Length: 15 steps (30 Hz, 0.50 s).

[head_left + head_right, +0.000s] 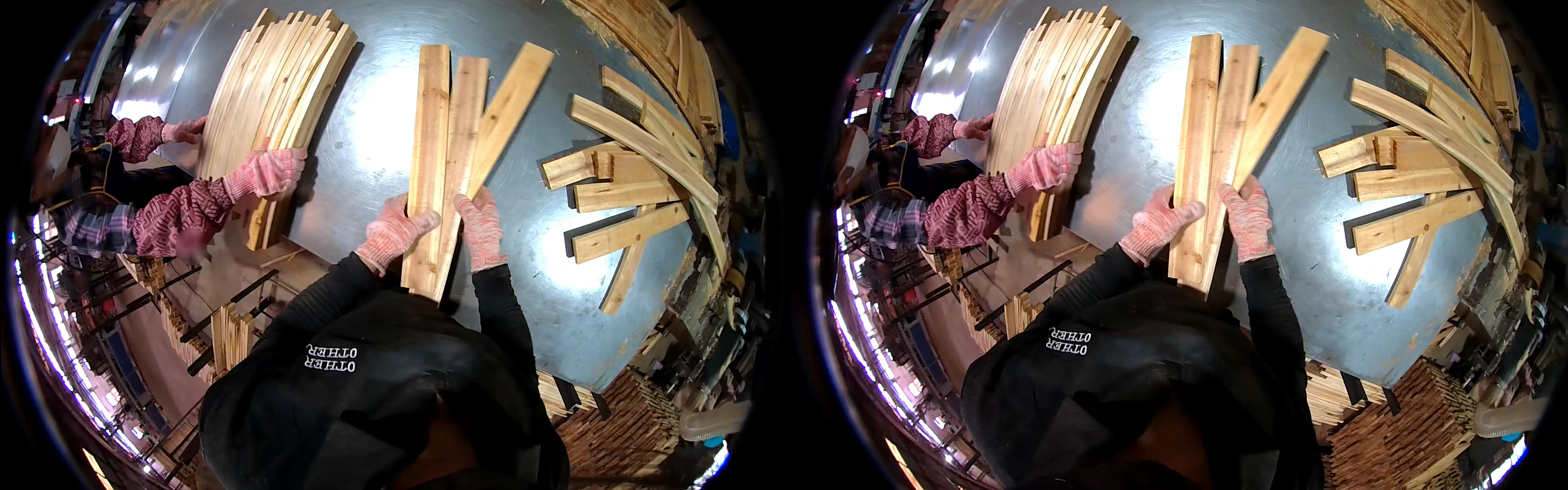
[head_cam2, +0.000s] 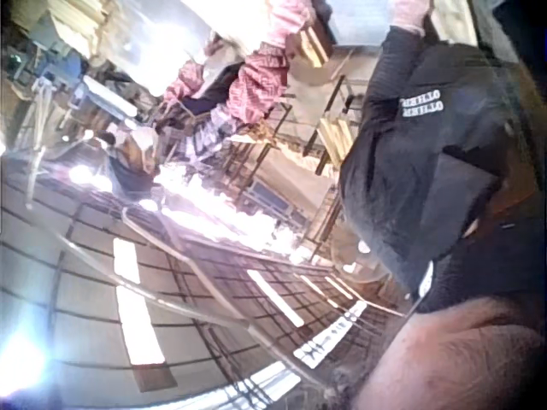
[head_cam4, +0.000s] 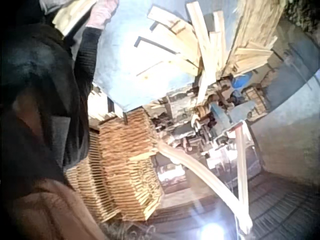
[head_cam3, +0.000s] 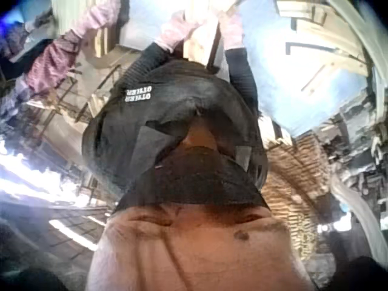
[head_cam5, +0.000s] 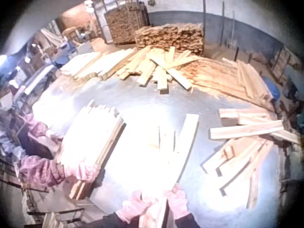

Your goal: The person sorts wooden planks on a metal table, picking them up, inspecting them, and stacking them into neat piles. A second person is visible in the background performing similar sorting actions.

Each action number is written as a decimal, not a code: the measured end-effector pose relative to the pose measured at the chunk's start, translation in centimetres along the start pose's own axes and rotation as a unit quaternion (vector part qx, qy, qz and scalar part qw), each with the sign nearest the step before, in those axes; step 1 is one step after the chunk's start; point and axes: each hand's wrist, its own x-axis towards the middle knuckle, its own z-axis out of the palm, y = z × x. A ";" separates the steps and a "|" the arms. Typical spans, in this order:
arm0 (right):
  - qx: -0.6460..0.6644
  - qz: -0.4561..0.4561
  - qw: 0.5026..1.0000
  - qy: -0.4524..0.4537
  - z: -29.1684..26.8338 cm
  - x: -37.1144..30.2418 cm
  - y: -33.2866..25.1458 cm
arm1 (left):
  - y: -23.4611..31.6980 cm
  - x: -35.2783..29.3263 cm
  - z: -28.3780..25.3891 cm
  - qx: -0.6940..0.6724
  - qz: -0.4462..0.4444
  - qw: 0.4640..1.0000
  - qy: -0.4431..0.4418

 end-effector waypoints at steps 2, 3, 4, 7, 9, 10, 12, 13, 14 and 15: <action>0.028 -0.031 0.999 0.020 -1.8 1.4 2.5 | -0.3 1.2 -1.6 -0.015 -0.026 0.999 -0.041; 0.025 -0.048 0.997 0.050 -2.8 2.6 3.6 | -0.9 2.2 -2.2 -0.054 -0.002 0.998 -0.033; 0.022 -0.066 0.994 0.079 -2.6 3.3 3.1 | -1.6 3.2 -2.9 -0.093 0.023 0.995 -0.025; -0.371 -0.036 0.920 0.119 -1.4 4.7 -2.1 | -2.9 6.2 -3.7 -0.053 0.094 0.994 0.007; -0.263 -0.079 0.957 0.097 1.1 5.6 -2.1 | -1.3 6.4 -2.6 0.059 0.083 0.995 0.015; -0.194 -0.087 0.974 0.083 3.6 4.4 -3.5 | -0.4 6.0 -1.9 0.043 0.139 0.989 -0.026; -0.200 -0.118 0.966 0.115 4.0 8.1 0.7 | 3.1 4.9 -2.0 0.097 0.093 0.984 -0.119; -0.180 -0.091 0.974 0.102 4.6 8.6 1.1 | 3.3 5.4 -1.5 0.153 0.121 0.976 -0.098; -0.122 -0.117 0.984 0.065 4.9 9.2 1.5 | 2.5 6.1 -1.2 0.091 0.164 0.977 -0.100; -0.095 -0.131 0.986 0.044 4.9 9.3 1.6 | 1.3 6.8 -0.9 0.028 0.203 0.973 -0.102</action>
